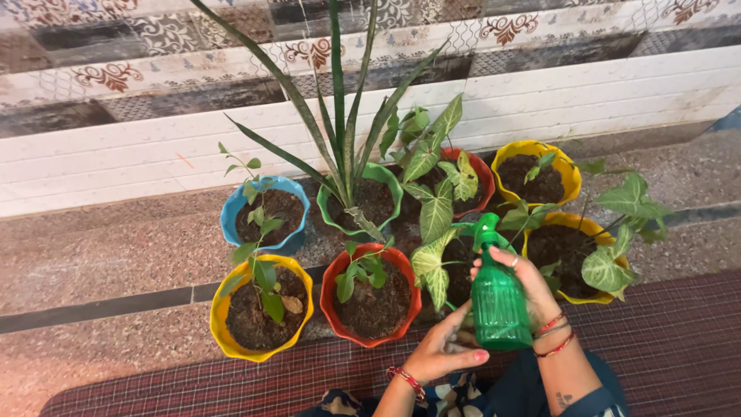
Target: The person uses a green spray bottle to mist water onto several potted plants arranged on a mat. They move the bottle from one pot to the next, spraying the leaves and soil of each plant in turn.
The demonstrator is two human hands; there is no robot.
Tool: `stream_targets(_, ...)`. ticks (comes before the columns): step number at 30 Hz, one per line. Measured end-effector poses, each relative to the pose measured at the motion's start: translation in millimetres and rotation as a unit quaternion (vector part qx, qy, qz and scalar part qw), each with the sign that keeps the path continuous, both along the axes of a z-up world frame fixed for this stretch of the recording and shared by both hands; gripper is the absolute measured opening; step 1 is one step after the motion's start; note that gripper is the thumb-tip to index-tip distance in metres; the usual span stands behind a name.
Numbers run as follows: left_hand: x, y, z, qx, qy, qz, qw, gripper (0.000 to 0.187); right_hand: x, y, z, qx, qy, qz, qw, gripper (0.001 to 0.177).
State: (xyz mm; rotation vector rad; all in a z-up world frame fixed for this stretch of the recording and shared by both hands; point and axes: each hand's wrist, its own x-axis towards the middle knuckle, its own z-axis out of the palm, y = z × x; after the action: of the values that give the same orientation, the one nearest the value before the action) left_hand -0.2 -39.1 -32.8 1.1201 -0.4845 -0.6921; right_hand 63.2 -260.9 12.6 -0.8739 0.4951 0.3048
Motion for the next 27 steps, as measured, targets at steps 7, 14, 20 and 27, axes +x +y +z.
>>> stream_targets(7,10,-1,-22,0.015,-0.007,0.001,1.000,0.098,7,-7,-16,-0.071,-0.010,0.024,0.997,0.028)
stream_targets(14,4,-13,-7,-0.049,0.021,-0.008,0.999,0.102,-3,-22,-17,-0.113,-0.134,-0.106,0.979,0.024)
stream_targets(20,3,-17,-8,-0.077,0.050,-0.038,0.995,0.103,0,-37,-16,-0.109,-0.127,-0.144,0.975,0.023)
stream_targets(27,3,-13,-26,-0.057,0.064,-0.055,0.995,0.072,-41,-35,-22,-0.109,-0.141,-0.140,0.974,0.027)
